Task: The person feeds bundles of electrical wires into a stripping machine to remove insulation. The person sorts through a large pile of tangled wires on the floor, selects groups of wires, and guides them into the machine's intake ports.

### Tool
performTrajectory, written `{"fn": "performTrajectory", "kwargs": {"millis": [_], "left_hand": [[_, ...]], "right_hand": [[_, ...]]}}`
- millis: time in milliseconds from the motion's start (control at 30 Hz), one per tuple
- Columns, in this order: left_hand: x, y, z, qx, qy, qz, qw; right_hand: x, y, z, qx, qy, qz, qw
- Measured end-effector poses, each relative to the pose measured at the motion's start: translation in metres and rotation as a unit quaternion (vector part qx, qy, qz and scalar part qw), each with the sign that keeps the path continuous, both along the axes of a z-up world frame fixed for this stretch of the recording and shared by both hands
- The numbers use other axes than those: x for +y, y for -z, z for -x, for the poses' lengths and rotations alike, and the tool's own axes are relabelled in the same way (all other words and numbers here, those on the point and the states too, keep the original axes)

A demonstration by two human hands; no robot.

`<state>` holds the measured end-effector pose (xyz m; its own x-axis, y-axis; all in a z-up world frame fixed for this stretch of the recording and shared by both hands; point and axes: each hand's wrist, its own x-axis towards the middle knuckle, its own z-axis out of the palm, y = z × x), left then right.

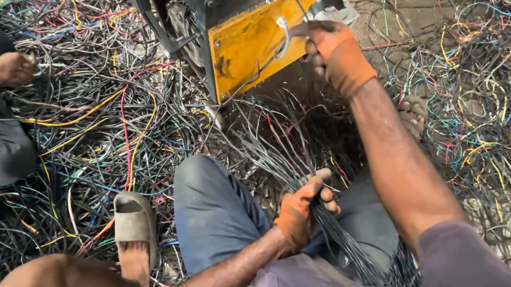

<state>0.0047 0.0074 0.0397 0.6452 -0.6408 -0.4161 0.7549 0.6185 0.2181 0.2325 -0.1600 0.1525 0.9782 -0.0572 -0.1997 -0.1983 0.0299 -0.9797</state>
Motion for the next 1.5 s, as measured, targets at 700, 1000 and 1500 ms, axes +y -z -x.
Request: {"fn": "performTrajectory", "kwargs": {"millis": [700,1000,1500], "left_hand": [[-0.008,0.003,-0.004,-0.012,0.01,-0.001,1.0],[-0.01,0.008,-0.008,0.017,0.029,0.039,0.999],[-0.012,0.003,-0.013,0.01,0.05,-0.008,0.999]], "right_hand": [[0.016,0.058,-0.009,-0.231,0.195,0.291,0.908],[0.006,0.074,-0.061,-0.257,0.196,0.3,0.898],[-0.042,0.079,-0.107,-0.275,0.15,0.357,0.88]]}}
